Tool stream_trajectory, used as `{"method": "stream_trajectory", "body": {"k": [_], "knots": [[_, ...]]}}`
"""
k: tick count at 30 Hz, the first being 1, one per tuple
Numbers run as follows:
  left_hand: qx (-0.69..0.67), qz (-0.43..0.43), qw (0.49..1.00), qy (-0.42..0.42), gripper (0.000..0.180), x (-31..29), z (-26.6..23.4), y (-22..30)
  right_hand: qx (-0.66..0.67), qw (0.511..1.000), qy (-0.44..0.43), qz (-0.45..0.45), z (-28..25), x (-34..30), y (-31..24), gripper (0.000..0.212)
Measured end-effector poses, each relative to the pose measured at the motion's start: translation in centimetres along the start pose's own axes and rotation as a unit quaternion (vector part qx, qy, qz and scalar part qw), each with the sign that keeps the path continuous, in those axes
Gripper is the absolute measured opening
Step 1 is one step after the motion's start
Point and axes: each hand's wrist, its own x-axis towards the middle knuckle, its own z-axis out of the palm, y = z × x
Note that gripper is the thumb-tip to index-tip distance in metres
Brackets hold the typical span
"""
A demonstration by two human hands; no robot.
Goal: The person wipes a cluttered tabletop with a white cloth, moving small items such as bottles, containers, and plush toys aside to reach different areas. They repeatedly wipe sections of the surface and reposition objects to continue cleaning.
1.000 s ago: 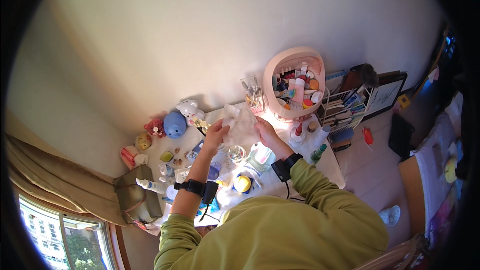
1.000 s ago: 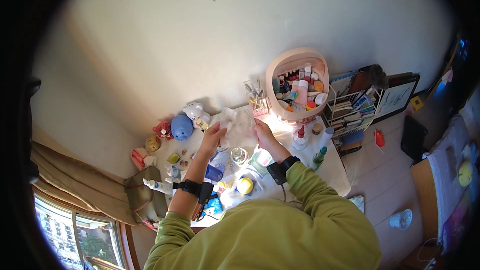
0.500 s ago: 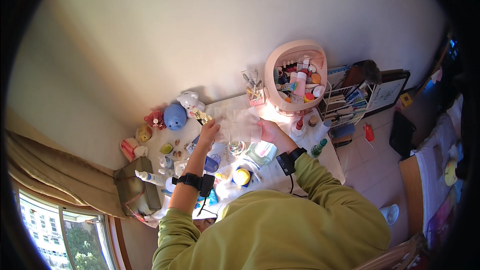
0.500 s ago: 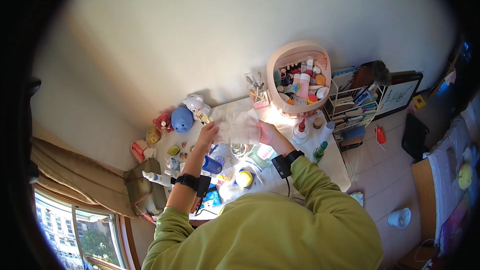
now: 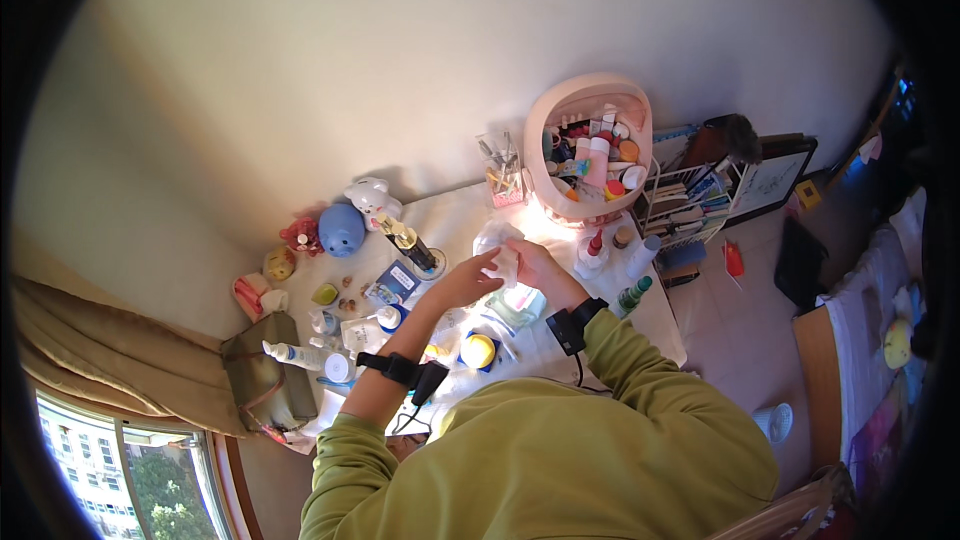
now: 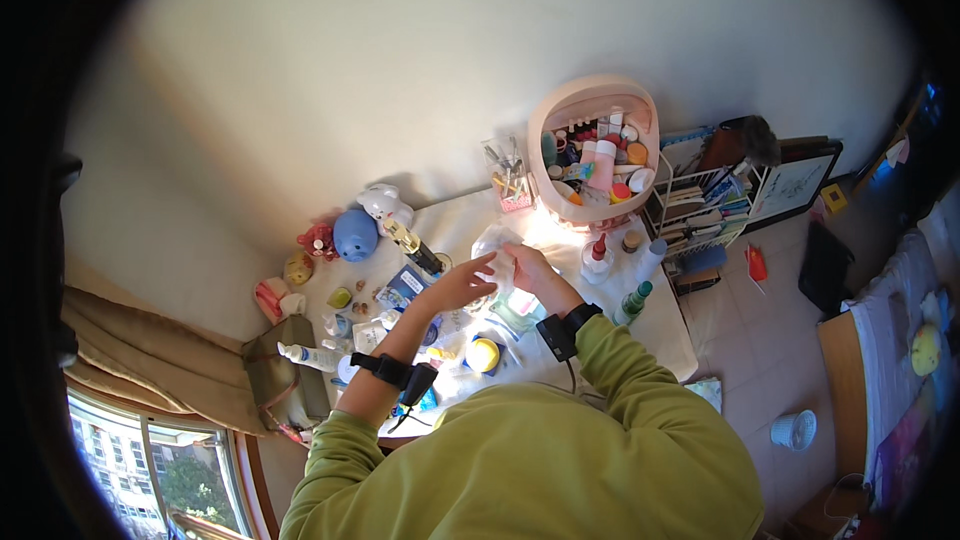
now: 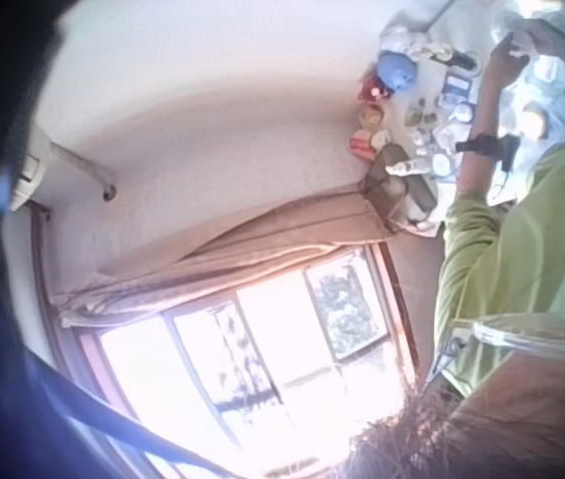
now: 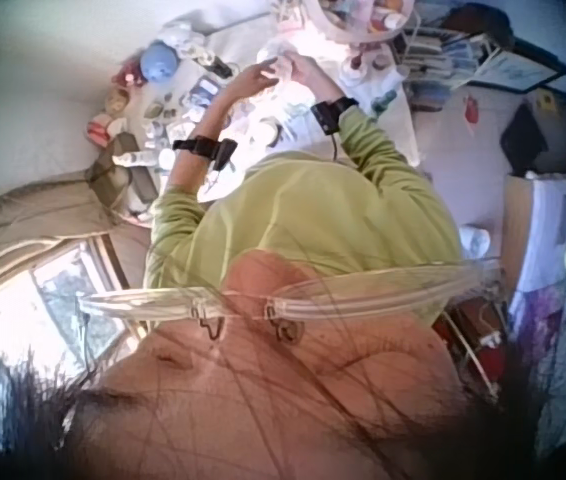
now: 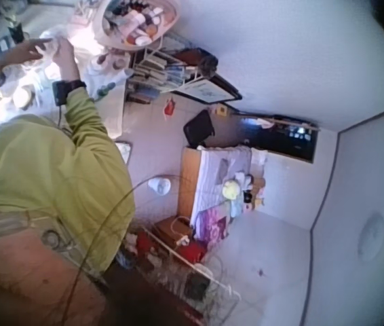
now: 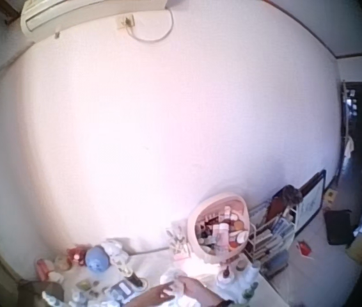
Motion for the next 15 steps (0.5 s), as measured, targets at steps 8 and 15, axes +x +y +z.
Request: {"method": "stream_trajectory", "body": {"k": [8, 15], "knots": [[0.084, 0.05, 0.977, 0.189, 0.035, -3.3, -6.5, -3.0, -0.389, 0.826, 0.289, -0.287, -4.9, 6.7, -2.0, 0.027], [0.105, 0.041, 0.949, 0.294, 0.028, -3.5, -9.7, -2.3, -0.886, 0.444, -0.033, -0.129, -8.1, 11.7, 3.3, 0.047]]}}
